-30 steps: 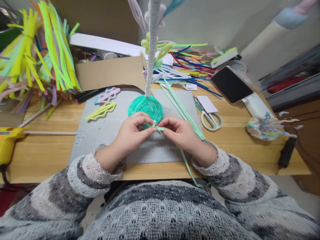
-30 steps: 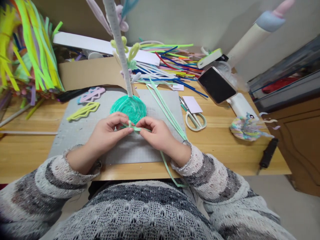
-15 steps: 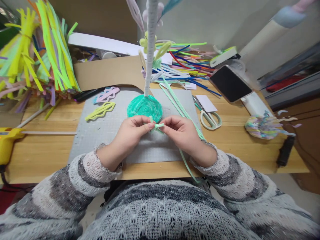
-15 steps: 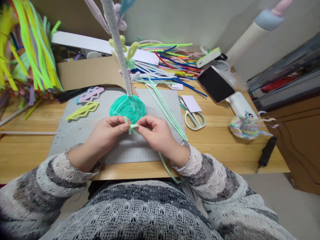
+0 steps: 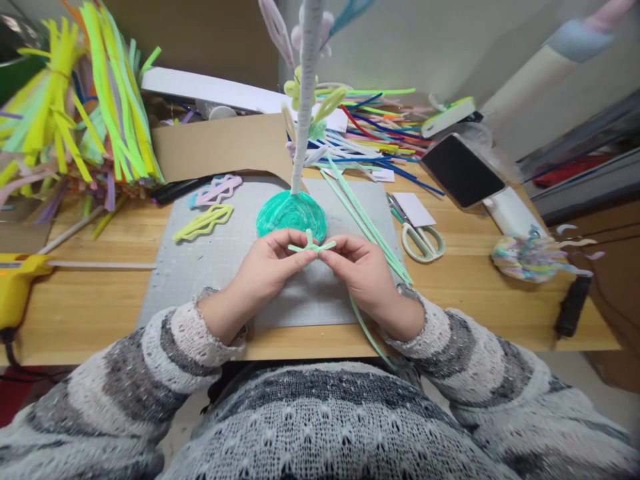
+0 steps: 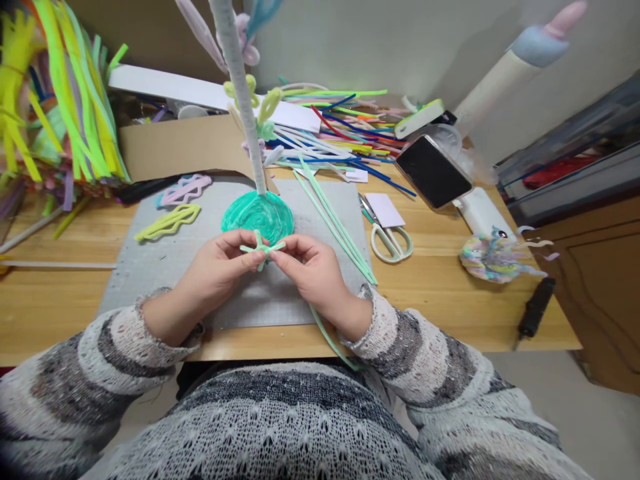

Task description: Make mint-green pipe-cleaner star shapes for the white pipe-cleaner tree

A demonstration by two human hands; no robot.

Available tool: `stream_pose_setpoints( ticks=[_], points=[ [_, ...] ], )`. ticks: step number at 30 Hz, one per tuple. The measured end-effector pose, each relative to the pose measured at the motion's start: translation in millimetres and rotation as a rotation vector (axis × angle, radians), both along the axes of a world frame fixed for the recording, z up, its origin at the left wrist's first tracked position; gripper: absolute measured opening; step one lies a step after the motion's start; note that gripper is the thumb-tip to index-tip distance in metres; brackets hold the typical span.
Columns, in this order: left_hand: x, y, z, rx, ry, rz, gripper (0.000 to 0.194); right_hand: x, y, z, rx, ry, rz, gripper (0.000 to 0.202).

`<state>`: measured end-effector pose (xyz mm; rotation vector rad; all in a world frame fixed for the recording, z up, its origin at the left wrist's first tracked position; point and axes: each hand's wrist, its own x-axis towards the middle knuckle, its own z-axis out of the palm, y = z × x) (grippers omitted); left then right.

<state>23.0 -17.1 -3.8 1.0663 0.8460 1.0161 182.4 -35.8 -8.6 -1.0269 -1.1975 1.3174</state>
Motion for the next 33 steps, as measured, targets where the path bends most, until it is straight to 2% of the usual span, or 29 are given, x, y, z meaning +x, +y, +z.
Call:
stream_pose_setpoints(
  ticks=[4,14,23,28,33],
  points=[
    [0.3,-1.4,1.6,-0.016,0.034,0.011,0.024,-0.8,-0.2,-0.2,-0.002,0.061,0.006,0.015],
    [3.3,-4.0,2.4,-0.101,0.023,0.074,0.027,-2.5,-2.9,-1.7,0.019,0.05,-0.002,0.017],
    [4.3,-2.7,-0.7,-0.101,-0.043,0.092,0.022,-1.3,-3.4,-2.6,-0.058,0.099,0.023,0.019],
    [4.0,-1.2,-6.9,-0.121,-0.066,0.087,0.023,-1.0,-4.1,-3.2,0.064,0.023,-0.018,0.012],
    [3.0,-3.6,-5.9,-0.07,0.056,0.147,0.027,-0.1,-8.9,-3.0,0.279,-0.289,-0.06,0.003]
  ],
)
